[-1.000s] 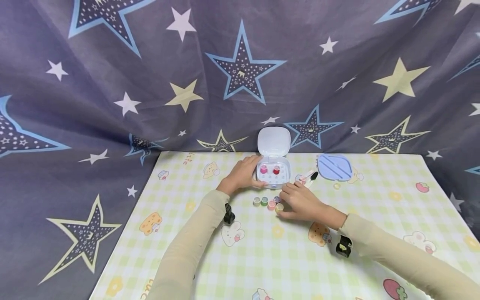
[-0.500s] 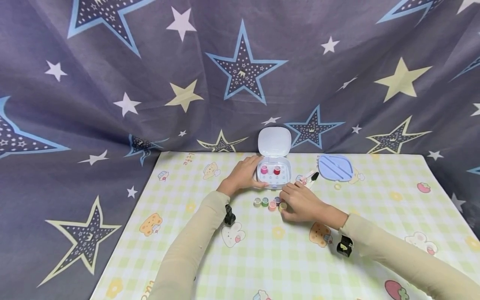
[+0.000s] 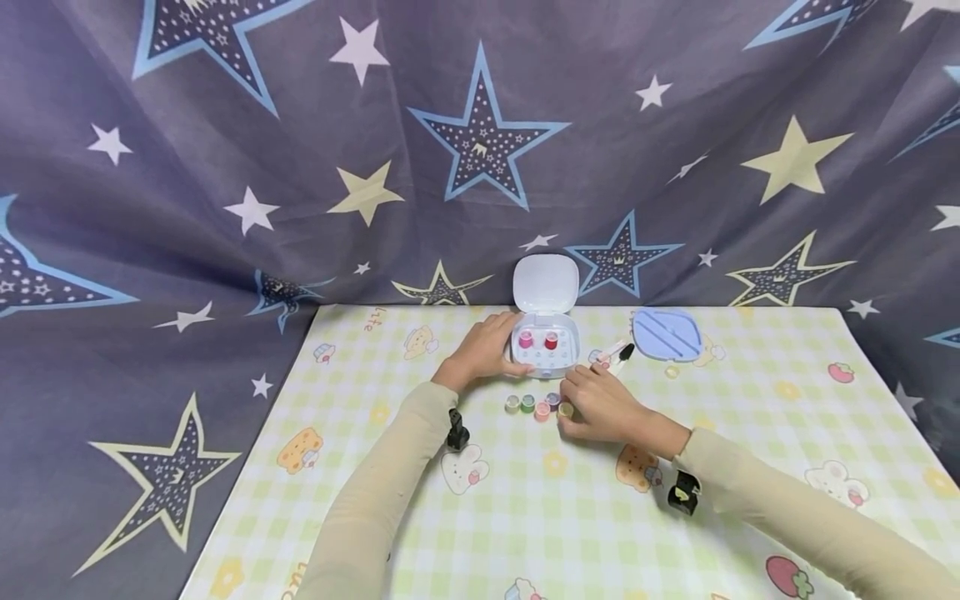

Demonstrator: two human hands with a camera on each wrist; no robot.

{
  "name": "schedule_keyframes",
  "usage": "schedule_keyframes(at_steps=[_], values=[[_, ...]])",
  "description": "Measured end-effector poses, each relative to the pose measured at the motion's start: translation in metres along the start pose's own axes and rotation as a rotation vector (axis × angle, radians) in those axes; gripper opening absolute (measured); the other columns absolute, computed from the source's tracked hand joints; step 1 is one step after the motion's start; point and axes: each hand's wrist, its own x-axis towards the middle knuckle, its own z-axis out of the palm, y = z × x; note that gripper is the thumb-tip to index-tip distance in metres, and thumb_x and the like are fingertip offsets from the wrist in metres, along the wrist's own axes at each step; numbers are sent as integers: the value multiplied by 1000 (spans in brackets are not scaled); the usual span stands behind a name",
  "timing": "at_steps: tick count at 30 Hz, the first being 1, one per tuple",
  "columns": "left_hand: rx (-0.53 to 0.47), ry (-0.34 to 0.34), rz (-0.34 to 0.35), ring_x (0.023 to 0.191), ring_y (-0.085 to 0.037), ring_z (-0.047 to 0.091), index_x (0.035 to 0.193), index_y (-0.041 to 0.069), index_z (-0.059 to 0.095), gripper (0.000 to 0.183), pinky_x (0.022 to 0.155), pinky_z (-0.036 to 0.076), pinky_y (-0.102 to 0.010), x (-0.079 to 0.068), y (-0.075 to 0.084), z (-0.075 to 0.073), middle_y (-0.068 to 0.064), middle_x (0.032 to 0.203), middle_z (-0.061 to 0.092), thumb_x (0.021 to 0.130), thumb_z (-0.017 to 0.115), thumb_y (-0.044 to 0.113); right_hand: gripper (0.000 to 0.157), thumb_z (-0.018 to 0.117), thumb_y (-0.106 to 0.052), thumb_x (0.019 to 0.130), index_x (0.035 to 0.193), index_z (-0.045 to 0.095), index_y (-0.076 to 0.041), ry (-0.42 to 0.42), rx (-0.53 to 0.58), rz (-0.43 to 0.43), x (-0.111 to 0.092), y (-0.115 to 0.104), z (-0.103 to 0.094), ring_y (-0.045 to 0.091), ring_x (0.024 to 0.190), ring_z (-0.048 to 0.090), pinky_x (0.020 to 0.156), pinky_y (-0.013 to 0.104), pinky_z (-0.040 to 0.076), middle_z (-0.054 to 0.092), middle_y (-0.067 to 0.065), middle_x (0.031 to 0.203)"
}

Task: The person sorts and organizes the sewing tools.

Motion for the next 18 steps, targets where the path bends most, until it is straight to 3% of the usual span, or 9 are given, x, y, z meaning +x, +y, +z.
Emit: schedule_keyframes(at_steps=[12, 18], values=[[35, 19, 22, 134, -30, 51, 157, 9, 36, 109, 109, 46, -48, 1, 3, -2, -10, 150, 50, 75, 82, 63, 24, 74, -35, 81, 81, 62, -14, -19, 13, 15, -2, 3, -3, 16, 74, 45, 71, 34, 38, 51, -4, 77], [78, -16, -18, 139, -28, 46, 160, 11, 31, 111, 112, 43, -48, 1, 1, 0, -8, 155, 45, 76, 78, 68, 23, 73, -34, 82, 81, 62, -14, -34, 20, 6, -1, 1, -4, 15, 74, 45, 70, 32, 36, 50, -5, 77]])
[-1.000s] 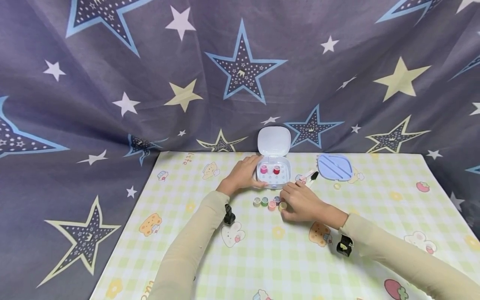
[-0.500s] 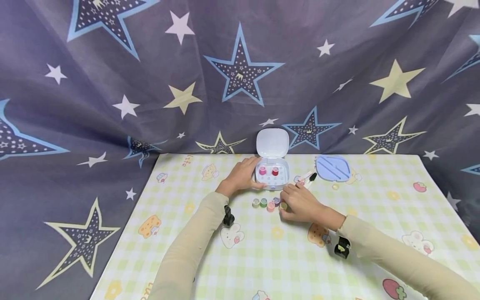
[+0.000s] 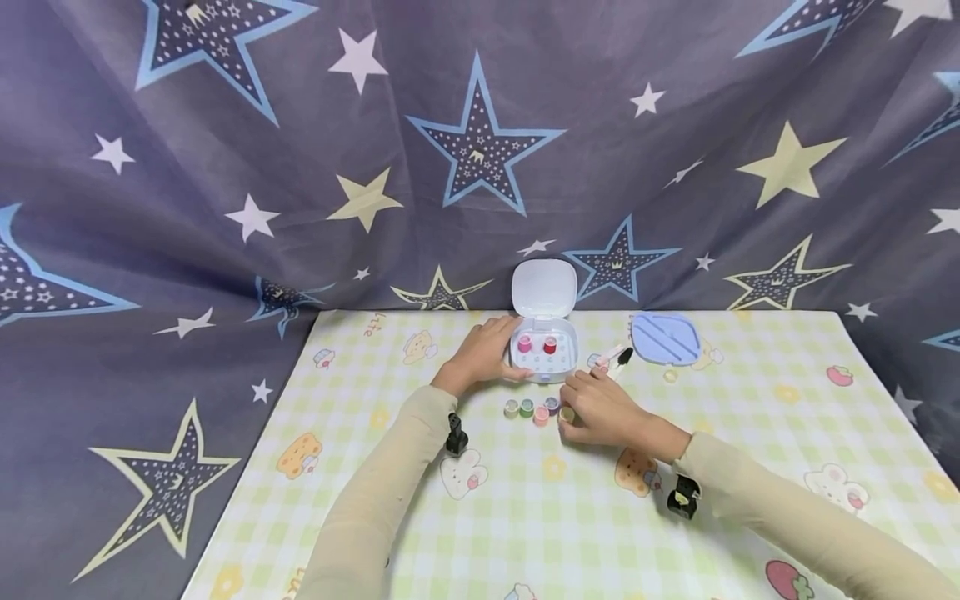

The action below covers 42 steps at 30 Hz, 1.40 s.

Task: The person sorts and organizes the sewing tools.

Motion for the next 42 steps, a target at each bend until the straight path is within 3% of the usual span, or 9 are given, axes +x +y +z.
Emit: schedule_keyframes(at_steps=[7, 17, 22, 30, 42], values=[[25, -14, -14, 143, -29, 43, 160, 11, 30, 112, 115, 41, -49, -3, 2, 2, -10, 158, 42, 77, 77, 68, 21, 73, -32, 82, 82, 64, -13, -15, 23, -1, -3, -2, 1, 14, 74, 45, 70, 32, 37, 51, -5, 77], [25, -10, -17, 146, -29, 39, 160, 11, 30, 112, 117, 39, -51, -5, -2, -2, -11, 160, 41, 76, 78, 67, 21, 73, -33, 83, 84, 64, -14, 2, 53, 24, 4, 4, -10, 17, 80, 52, 80, 42, 48, 58, -3, 83], [39, -20, -7, 147, -30, 39, 161, 10, 29, 113, 117, 39, -51, -4, -2, -3, -12, 161, 40, 77, 77, 69, 20, 71, -29, 82, 87, 65, -11, 47, 51, 40, 10, 16, -23, 19, 80, 54, 74, 37, 45, 62, 1, 85], [20, 2, 9, 145, -31, 41, 159, 10, 32, 112, 115, 41, -53, 0, -1, -2, -12, 159, 42, 75, 77, 69, 22, 72, -25, 86, 94, 68, -5, 86, 48, 77, 29, 39, -45, 26, 88, 59, 80, 43, 47, 66, 8, 91], [28, -3, 7, 144, -30, 42, 160, 10, 32, 111, 113, 43, -51, -3, 1, -4, -11, 159, 42, 77, 77, 69, 22, 70, -23, 92, 100, 68, -3, 70, 18, 92, 47, 58, -44, 30, 93, 58, 81, 45, 45, 66, 12, 99]])
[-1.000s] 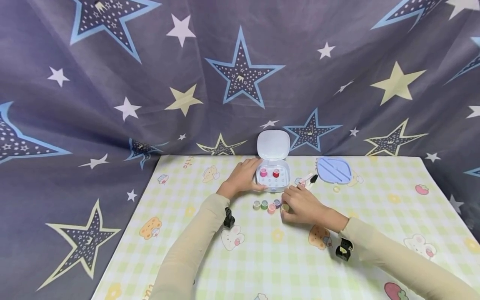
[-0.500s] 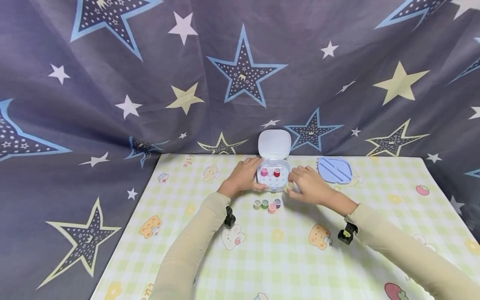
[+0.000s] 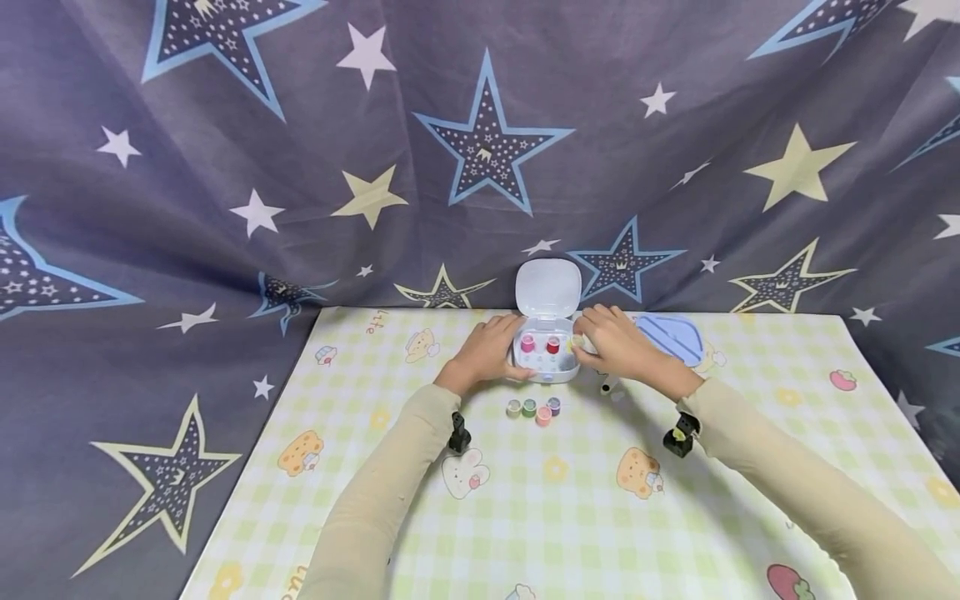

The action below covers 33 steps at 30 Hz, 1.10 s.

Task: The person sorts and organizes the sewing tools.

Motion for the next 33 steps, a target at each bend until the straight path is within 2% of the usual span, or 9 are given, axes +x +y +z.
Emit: schedule_keyframes(at_steps=[7, 12, 18, 24, 33], values=[[7, -12, -14, 145, -29, 41, 160, 11, 31, 111, 114, 42, -51, 1, 1, 1, -11, 159, 41, 77, 76, 69, 21, 71, -23, 94, 104, 69, -5, -56, -8, 1, 12, 8, 1, 31, 97, 60, 81, 46, 47, 66, 12, 103], [11, -29, -20, 147, -29, 39, 161, 11, 29, 112, 116, 40, -52, 2, 3, 2, -11, 161, 39, 78, 74, 71, 18, 71, -23, 94, 101, 68, -6, -111, 2, 23, 16, 15, 8, 30, 98, 60, 82, 46, 45, 65, 10, 101], [15, -23, -19, 147, -29, 39, 161, 11, 29, 112, 117, 40, -51, 3, 2, 3, -11, 161, 39, 77, 75, 71, 21, 75, -22, 90, 100, 69, -5, -123, -7, 23, 19, 18, 10, 32, 98, 60, 84, 48, 46, 65, 11, 101], [15, -21, -18, 146, -29, 40, 160, 10, 30, 112, 116, 41, -51, 1, 2, 2, -11, 161, 40, 77, 75, 71, 23, 78, -22, 88, 102, 70, -5, -175, -7, 30, 23, 21, 14, 30, 100, 60, 87, 49, 47, 64, 10, 102], [23, -8, -18, 146, -29, 40, 161, 11, 30, 113, 115, 42, -51, 1, -2, 5, -11, 161, 40, 76, 75, 71, 20, 80, -22, 86, 95, 70, -8, -146, -15, -2, 26, 25, 27, 28, 92, 58, 80, 44, 46, 64, 8, 95]])
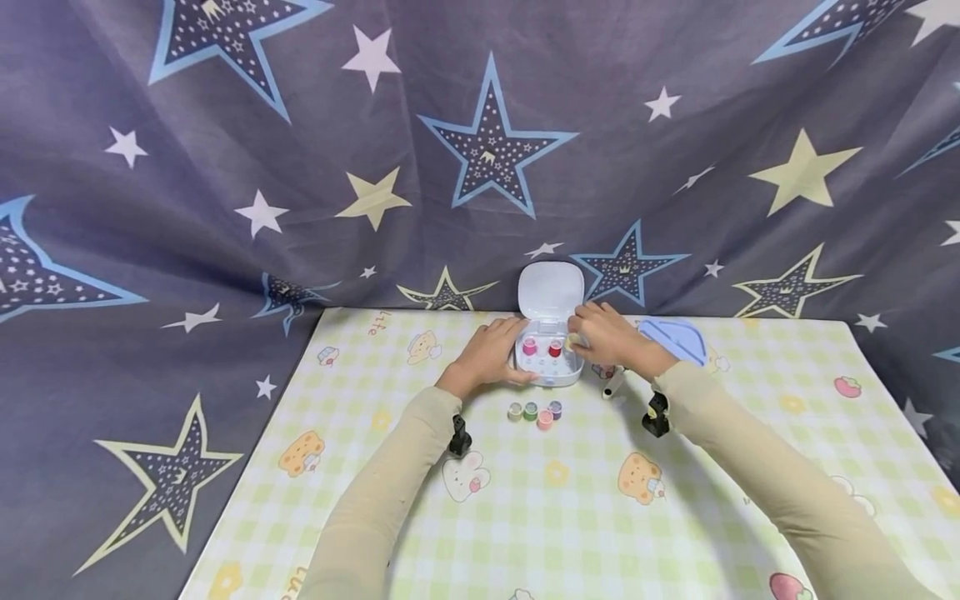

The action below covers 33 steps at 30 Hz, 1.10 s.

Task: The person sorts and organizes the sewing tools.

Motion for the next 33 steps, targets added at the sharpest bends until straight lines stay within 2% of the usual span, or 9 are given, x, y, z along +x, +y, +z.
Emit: schedule_keyframes(at_steps=[8, 20, 33], values=[[-8, -14, -3, 147, -30, 40, 161, 11, 29, 113, 115, 41, -51, 1, 2, 2, -11, 161, 39, 77, 75, 70, 17, 79, -21, 85, 92, 70, -9, -43, -8, 19, 2, 0, 9, 28, 91, 57, 80, 44, 44, 63, 8, 93], [-7, -8, 0, 146, -30, 40, 160, 10, 29, 113, 115, 41, -51, 1, 3, 4, -12, 161, 40, 77, 76, 69, 19, 78, -22, 87, 98, 71, -7, -81, -34, 37, 3, 2, 15, 27, 93, 57, 82, 43, 45, 65, 8, 96], [1, 5, 10, 146, -30, 41, 161, 10, 29, 114, 115, 42, -51, 0, 0, 1, -12, 160, 40, 77, 75, 71, 20, 77, -25, 88, 95, 69, -8, -74, -68, 7, 7, 0, 16, 27, 88, 55, 80, 43, 44, 61, 8, 91]])
